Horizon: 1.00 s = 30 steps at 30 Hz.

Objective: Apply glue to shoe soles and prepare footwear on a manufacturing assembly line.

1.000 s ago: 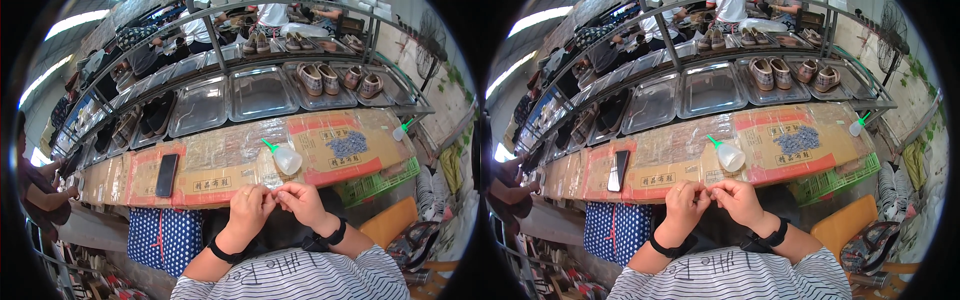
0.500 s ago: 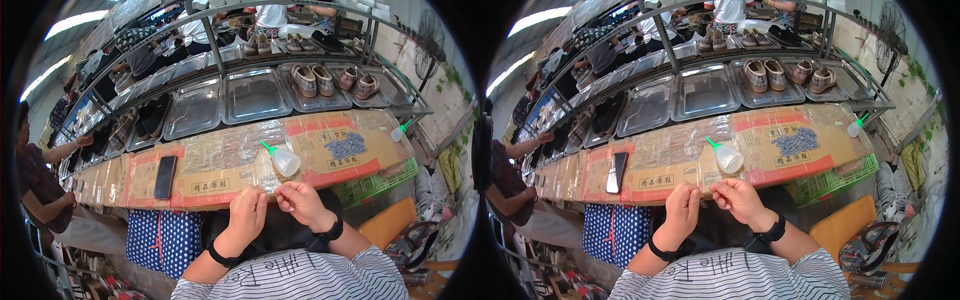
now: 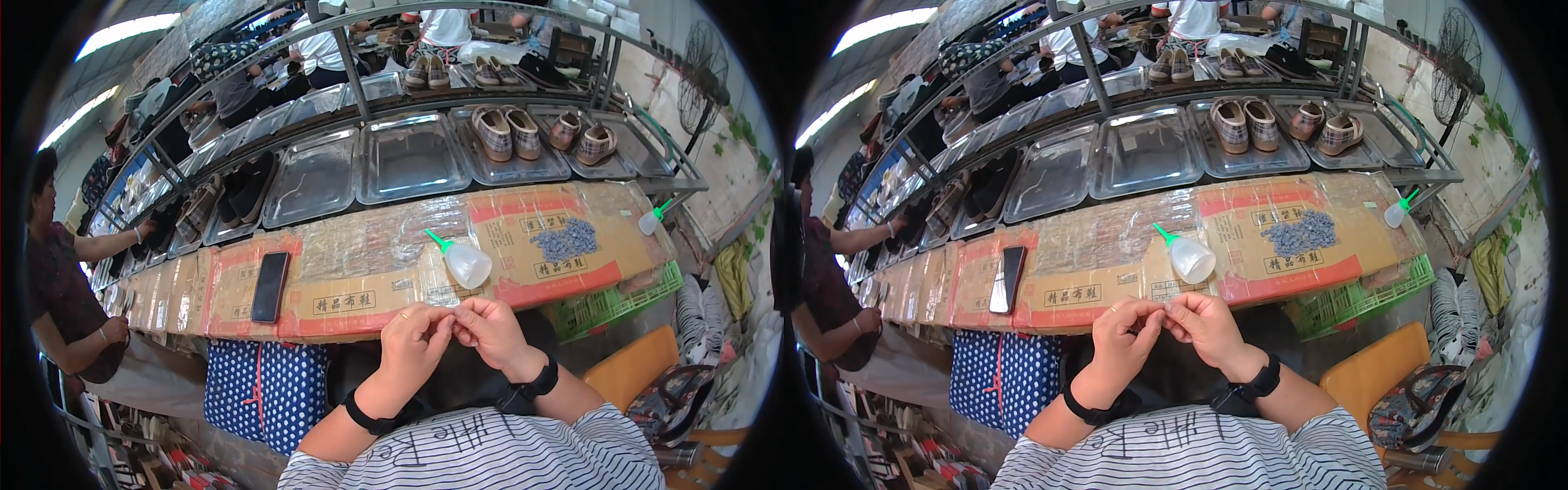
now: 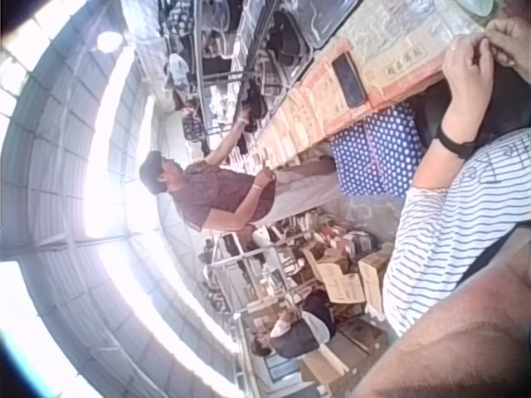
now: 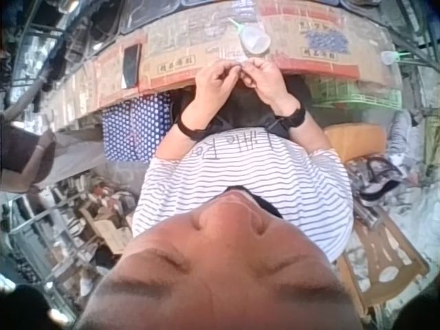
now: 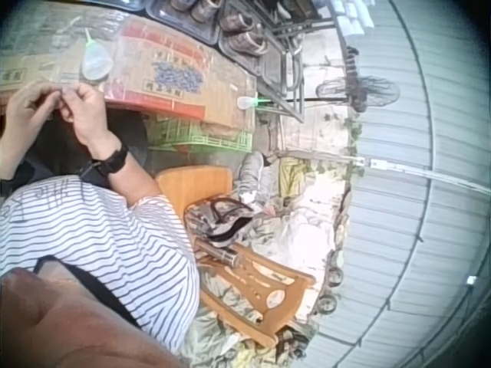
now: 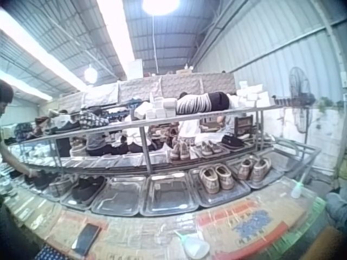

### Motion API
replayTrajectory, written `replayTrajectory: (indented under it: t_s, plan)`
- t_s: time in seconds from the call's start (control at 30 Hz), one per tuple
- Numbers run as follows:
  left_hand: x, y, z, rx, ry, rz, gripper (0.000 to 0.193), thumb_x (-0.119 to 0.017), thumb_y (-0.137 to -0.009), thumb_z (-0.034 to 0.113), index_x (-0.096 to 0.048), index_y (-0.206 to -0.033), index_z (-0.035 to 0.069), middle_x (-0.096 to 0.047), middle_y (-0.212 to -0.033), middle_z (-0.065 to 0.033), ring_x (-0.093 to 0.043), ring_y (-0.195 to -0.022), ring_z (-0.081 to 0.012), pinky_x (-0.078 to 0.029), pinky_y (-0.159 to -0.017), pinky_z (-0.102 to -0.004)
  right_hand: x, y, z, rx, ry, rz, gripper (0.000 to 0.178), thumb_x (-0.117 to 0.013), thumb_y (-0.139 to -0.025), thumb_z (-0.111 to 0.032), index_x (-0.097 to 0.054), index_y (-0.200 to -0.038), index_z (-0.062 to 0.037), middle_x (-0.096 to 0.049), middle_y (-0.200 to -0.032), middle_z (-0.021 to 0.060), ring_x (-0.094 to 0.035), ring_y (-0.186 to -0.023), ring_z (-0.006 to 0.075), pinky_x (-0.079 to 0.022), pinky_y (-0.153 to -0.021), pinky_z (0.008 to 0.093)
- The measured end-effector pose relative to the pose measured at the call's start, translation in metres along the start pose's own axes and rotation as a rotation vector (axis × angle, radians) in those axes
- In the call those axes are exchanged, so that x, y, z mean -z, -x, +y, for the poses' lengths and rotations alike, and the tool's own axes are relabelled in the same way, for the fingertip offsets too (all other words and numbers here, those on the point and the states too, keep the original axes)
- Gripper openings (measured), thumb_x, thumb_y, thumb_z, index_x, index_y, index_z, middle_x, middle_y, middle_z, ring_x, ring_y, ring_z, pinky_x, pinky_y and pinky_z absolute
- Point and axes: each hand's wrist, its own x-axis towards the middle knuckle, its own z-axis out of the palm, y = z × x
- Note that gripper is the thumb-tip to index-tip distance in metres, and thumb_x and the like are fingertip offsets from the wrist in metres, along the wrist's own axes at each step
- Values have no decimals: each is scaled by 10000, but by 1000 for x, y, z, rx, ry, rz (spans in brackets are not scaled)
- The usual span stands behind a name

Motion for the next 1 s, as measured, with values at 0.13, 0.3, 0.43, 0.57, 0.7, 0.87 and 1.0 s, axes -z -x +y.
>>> replayTrajectory:
  t_s: [0.13, 0.3, 0.43, 0.57, 0.7, 0.87, 1.0]
  plan:
    - [-5, 0, 1, 24, -16, -4, 57, -721, -827, 6, -703, -881, 16, -657, -753, -64, -593, -590, -117, -467, -535, -233, -2, 4, -5, 68, 152, 22, 168, -603, -999, -169, -653, -936, -22, -604, -753, -7, -512, -636, 50, -415, -564, 194]
    - [-7, -5, 1, 37, -52, -46, 32, -696, -832, 25, -674, -815, 10, -648, -708, -74, -597, -584, -136, -475, -537, -248, -2, 6, -9, 260, 540, 83, 159, -587, -1002, -136, -637, -905, -19, -570, -719, -20, -488, -618, 49, -400, -557, 198]
    - [-11, -5, 2, 156, 24, -98, 50, -683, -848, 34, -661, -818, 0, -646, -701, -50, -586, -608, -93, -471, -555, -233, 4, 8, -12, 253, 533, 62, 153, -591, -998, -131, -640, -910, -16, -565, -710, -18, -476, -611, 48, -390, -552, 195]
    - [-15, -1, -2, 393, 266, -147, 61, -661, -886, 41, -658, -850, -8, -644, -731, 7, -561, -658, -39, -449, -578, -201, 8, 9, -14, 60, 221, 28, 142, -597, -993, -126, -643, -921, -12, -590, -744, 3, -467, -609, 49, -375, -540, 192]
    - [-14, -6, 6, 419, 272, -168, 75, -649, -909, 53, -665, -870, -8, -646, -748, 22, -558, -672, -35, -443, -594, -190, 13, 10, -17, 8, 127, 17, 165, -623, -986, -171, -652, -927, -20, -608, -778, 11, -482, -630, 42, -380, -547, 175]
    - [-16, -7, 8, 460, 318, -183, 87, -659, -915, 70, -685, -914, -14, -662, -760, 8, -564, -672, -38, -451, -610, -192, 16, 13, -22, 30, 159, 18, 170, -617, -989, -170, -654, -914, -22, -620, -782, 8, -492, -634, 39, -393, -553, 182]
    - [-20, -6, 6, 446, 296, -176, 84, -663, -910, 64, -689, -902, -15, -668, -753, 8, -570, -664, -40, -457, -606, -196, 18, 14, -25, 138, 424, 48, 175, -611, -986, -152, -654, -885, -17, -635, -774, 6, -523, -650, 37, -427, -573, 201]
